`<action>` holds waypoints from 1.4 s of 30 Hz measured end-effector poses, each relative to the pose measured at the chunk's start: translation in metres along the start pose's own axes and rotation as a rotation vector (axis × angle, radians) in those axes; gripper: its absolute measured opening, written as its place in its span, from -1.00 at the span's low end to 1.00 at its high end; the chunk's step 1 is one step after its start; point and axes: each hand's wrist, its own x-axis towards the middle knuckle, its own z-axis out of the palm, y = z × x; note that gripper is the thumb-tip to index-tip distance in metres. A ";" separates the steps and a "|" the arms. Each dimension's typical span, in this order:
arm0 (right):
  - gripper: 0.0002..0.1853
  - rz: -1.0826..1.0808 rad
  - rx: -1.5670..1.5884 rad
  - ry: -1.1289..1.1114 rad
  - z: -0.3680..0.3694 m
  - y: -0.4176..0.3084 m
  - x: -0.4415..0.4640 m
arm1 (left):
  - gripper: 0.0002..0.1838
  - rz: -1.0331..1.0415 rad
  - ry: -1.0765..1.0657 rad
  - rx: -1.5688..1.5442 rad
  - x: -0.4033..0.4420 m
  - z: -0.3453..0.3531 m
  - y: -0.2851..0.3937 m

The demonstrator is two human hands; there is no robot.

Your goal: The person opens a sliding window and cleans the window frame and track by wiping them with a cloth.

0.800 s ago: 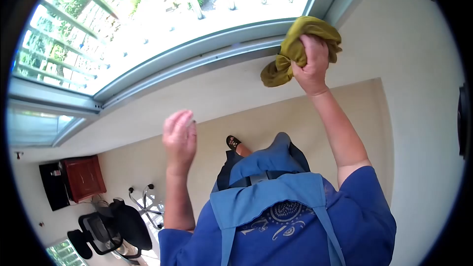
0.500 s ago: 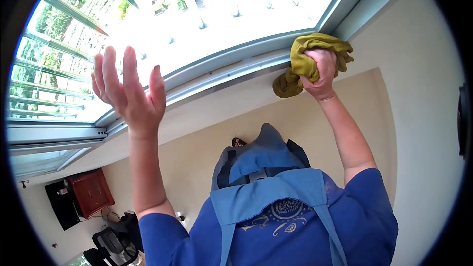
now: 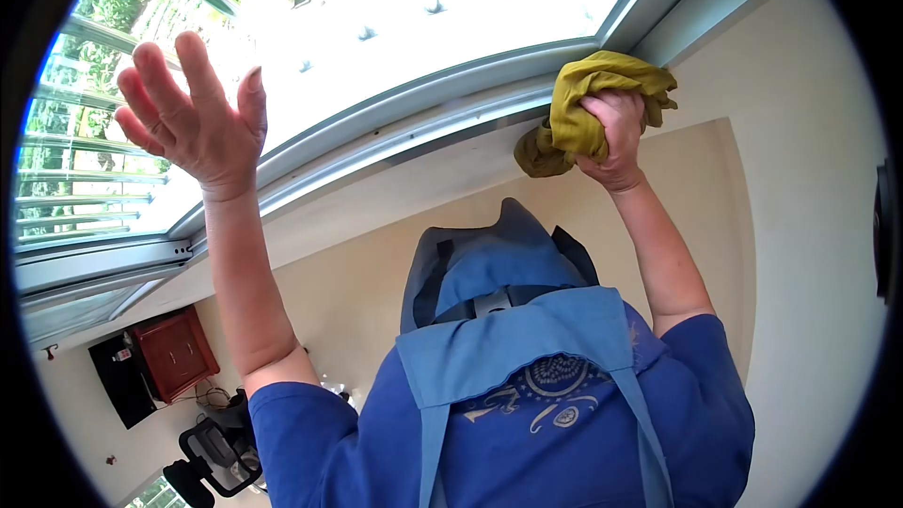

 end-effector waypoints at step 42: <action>-0.52 0.163 -0.240 0.201 0.043 -0.008 -0.005 | -0.62 0.021 -0.015 0.800 0.077 -0.175 -0.323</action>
